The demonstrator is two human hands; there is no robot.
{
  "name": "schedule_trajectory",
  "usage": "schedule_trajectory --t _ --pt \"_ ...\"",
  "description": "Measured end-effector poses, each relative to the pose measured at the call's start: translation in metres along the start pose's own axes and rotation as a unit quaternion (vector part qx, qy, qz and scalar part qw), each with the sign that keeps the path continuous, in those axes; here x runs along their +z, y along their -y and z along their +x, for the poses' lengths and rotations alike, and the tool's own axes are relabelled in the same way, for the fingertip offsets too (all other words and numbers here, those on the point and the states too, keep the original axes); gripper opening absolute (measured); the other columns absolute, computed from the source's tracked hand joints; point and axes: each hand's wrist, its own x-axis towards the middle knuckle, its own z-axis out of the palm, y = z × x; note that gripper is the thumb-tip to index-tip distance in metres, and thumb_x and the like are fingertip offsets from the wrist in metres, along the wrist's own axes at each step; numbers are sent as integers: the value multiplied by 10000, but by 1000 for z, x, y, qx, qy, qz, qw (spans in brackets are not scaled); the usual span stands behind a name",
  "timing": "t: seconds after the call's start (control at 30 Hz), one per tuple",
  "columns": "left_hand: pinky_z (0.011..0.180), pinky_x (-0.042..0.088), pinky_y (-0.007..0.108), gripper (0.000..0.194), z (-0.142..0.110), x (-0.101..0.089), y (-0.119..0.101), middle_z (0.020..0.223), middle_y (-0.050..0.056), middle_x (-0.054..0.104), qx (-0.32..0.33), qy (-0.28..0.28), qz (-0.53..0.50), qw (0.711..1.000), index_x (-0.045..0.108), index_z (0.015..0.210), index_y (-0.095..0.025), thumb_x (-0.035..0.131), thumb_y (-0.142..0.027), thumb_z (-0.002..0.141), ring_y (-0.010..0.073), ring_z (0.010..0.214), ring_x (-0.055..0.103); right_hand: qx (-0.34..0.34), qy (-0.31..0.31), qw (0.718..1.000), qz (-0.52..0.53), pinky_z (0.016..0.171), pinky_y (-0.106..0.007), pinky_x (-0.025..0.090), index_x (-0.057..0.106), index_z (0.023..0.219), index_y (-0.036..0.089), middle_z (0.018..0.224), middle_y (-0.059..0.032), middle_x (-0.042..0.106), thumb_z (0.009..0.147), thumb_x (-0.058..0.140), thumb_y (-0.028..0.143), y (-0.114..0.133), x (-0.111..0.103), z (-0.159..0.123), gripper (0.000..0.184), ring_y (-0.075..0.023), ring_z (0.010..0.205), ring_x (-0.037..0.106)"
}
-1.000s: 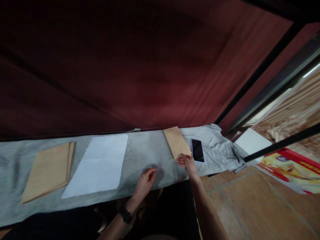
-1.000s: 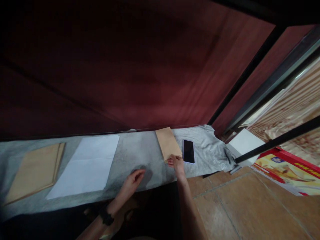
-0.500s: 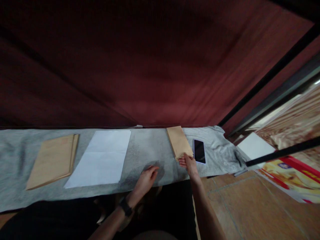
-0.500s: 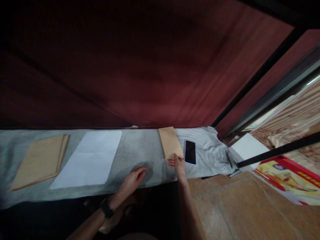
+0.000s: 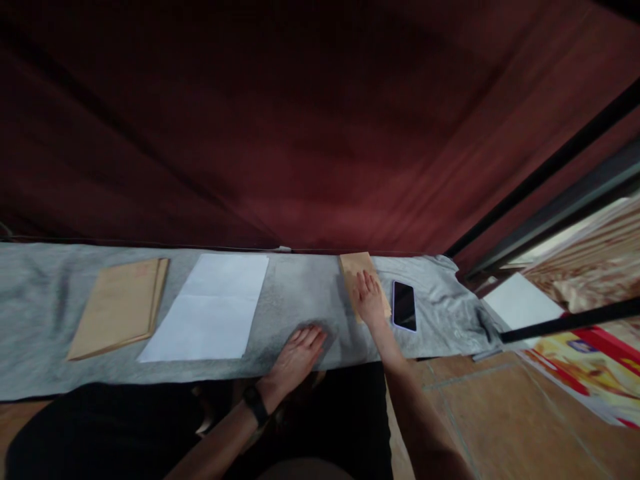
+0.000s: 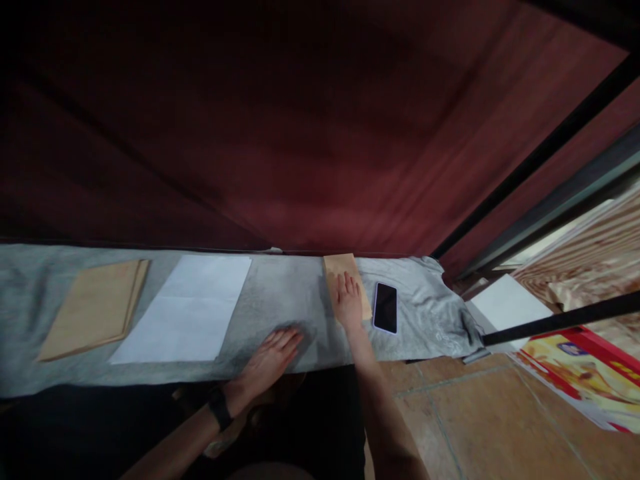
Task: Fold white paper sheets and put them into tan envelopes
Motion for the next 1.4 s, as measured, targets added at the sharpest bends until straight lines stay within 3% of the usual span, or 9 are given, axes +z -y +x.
schedule_trajectory --t 0.2,0.43,0.57,0.77,0.9,1.07,1.23,1.3,1.4 --pt "1122 367 421 427 -6 4 5 1408 116 585 31 15 18 999 559 1342 -201 460 -99 939 244 1321 523 8 81 995 -56 1172 -572 126 484 1449 221 1540 -135 439 980 442 414 -10 24 10 509 -309 1459 281" --pt "1149 337 417 355 -5 -5 6 1411 117 581 22 12 -22 999 573 1310 -196 501 -184 963 238 1325 520 13 75 996 -53 1168 -567 126 475 1463 200 1557 -154 407 979 434 427 -17 36 4 537 -327 1453 280" --pt "1182 303 423 373 -13 -12 20 1453 102 548 -6 -11 -10 1000 548 1346 -202 500 -242 978 232 1366 477 -9 64 995 -73 1157 -585 151 440 1493 173 1586 -175 345 1008 353 358 -22 44 1 526 -347 1446 303" --pt "1218 246 480 438 -49 -32 63 1532 106 464 -135 -74 36 987 491 1429 -203 443 -281 1001 250 1456 360 -15 51 993 -109 1148 -575 193 436 1499 178 1565 -166 389 1021 323 374 -26 53 0 529 -345 1422 346" --pt "1214 156 586 547 -78 -37 88 1585 157 362 -277 -112 93 950 463 1466 -187 510 -406 966 338 1500 244 -28 48 991 -125 1139 -569 214 440 1497 173 1553 -170 408 1014 322 378 -29 55 0 537 -345 1403 372" --pt "1157 203 646 693 -99 -29 99 1562 238 359 -390 -84 123 909 439 1480 -122 508 -546 936 401 1475 277 -44 31 991 -123 1107 -579 287 470 1472 169 1529 -183 438 1002 341 363 -30 50 3 524 -362 1391 386" --pt "1174 211 583 656 -97 -33 102 1548 202 407 -398 -90 115 906 485 1453 -159 476 -569 942 369 1458 327 -53 -12 998 21 1059 -538 410 491 1426 144 1442 -206 516 956 410 306 0 44 -12 504 -338 1317 470" --pt "1183 207 558 651 -94 -40 111 1555 183 406 -402 -106 122 901 472 1464 -178 466 -571 945 355 1460 326 -32 4 992 120 1042 -511 445 582 1326 163 1309 -183 603 934 438 323 27 47 -25 447 -318 1234 535" --pt "1172 223 554 739 -94 -52 135 1559 251 361 -454 -136 158 866 384 1505 -81 471 -555 945 382 1467 296 35 63 963 261 991 -450 498 660 1203 209 1199 -127 643 885 522 353 79 55 -45 375 -278 1073 627"
